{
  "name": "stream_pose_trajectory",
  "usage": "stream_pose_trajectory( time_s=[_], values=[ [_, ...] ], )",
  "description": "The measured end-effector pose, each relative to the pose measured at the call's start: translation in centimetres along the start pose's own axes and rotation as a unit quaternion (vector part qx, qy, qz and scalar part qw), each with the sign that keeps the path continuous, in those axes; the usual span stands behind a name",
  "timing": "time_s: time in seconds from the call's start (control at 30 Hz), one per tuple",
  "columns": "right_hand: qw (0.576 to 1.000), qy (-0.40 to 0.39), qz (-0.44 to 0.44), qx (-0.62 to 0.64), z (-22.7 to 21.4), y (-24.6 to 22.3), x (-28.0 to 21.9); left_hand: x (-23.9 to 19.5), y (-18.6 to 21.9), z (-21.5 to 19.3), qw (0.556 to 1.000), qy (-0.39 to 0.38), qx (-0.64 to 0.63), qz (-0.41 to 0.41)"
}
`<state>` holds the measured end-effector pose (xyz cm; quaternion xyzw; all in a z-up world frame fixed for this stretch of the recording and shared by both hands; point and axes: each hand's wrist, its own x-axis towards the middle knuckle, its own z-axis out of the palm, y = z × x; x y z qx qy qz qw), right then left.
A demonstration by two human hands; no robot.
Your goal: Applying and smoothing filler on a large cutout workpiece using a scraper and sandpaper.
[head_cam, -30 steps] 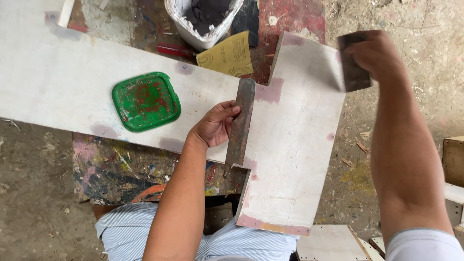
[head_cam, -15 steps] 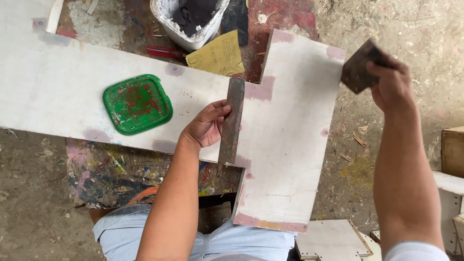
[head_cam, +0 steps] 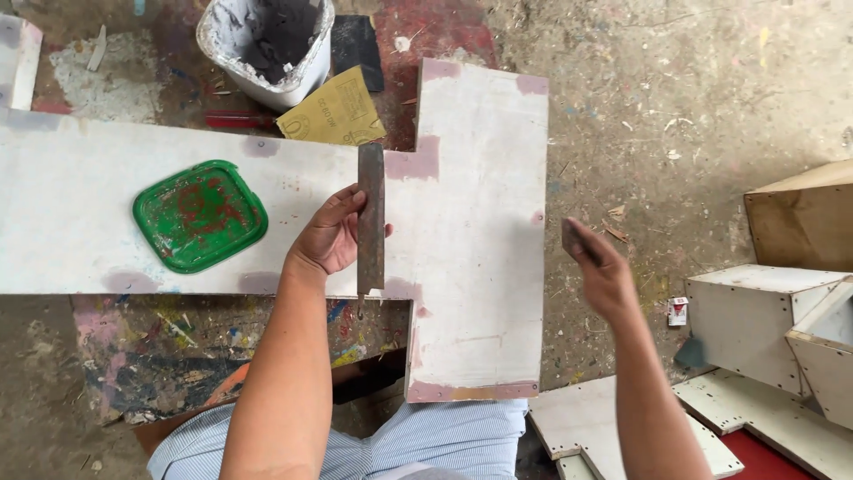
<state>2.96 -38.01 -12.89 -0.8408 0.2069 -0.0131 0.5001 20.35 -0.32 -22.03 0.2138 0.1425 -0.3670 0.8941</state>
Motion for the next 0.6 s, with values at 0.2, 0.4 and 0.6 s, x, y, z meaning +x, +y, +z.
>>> stream_pose_trajectory(
  time_s=[0.2,0.4,0.6],
  values=[
    [0.968,0.029,-0.159,-0.191,2.6,0.0,0.8,0.0,-0.3,-0.1,1.000,-0.001,-0.001,0.010],
    [0.890,0.059,-0.269,-0.363,3.2,5.8,2.8,-0.3,-0.2,0.1,1.000,-0.003,0.005,0.008],
    [0.881,0.063,-0.244,-0.400,3.2,6.1,1.8,0.1,-0.2,-0.4,1.000,-0.004,0.006,0.003]
  ],
)
